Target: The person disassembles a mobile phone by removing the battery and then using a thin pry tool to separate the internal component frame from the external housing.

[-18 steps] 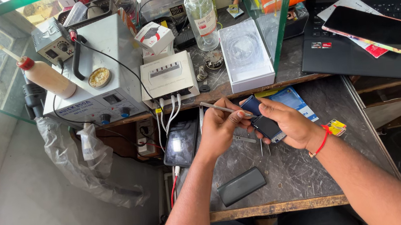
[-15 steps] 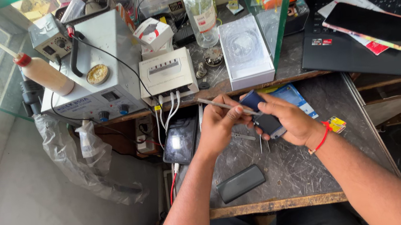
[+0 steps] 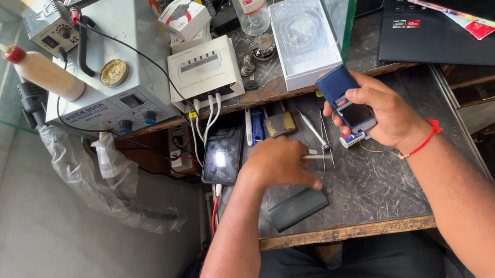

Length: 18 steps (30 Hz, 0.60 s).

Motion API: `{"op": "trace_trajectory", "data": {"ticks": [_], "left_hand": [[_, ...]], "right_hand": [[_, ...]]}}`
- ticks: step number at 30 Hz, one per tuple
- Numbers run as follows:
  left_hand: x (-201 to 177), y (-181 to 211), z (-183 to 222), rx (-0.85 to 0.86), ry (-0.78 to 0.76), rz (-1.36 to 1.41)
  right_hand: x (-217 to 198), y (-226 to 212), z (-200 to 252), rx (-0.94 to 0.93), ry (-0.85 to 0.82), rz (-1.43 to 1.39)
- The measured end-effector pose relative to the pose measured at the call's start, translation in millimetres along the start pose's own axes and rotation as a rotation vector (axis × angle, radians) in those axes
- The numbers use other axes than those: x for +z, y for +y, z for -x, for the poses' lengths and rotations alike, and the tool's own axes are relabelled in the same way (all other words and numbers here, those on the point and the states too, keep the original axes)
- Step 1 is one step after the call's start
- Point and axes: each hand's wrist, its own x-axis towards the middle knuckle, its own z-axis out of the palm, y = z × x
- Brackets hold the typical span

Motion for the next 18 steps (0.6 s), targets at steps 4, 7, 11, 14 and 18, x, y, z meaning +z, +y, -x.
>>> {"op": "trace_trajectory", "data": {"ticks": [4,7,11,14,18], "left_hand": [[17.0,16.1,12.3,0.111,0.026,-0.118],[41.4,25.6,27.2,0.081,0.106,-0.173],[64.9,22.6,41.4,0.078,0.181,-0.082],[72.8,20.0,47.6,0.074,0.169,-0.040],[72.8,16.6,48.4,0.109,0.212,0.000]], "right_hand": [[-0.9,-2.8,1.1,0.002,0.024,-0.028],[3.3,-3.9,-0.2,-0.007,0.002,-0.030],[1.3,0.2,1.2,-0.010,-0.029,-0.026],[4.3,3.5,3.2,0.000,-0.057,-0.021],[8.9,4.4,3.1,0.022,-0.056,0.002]]}}
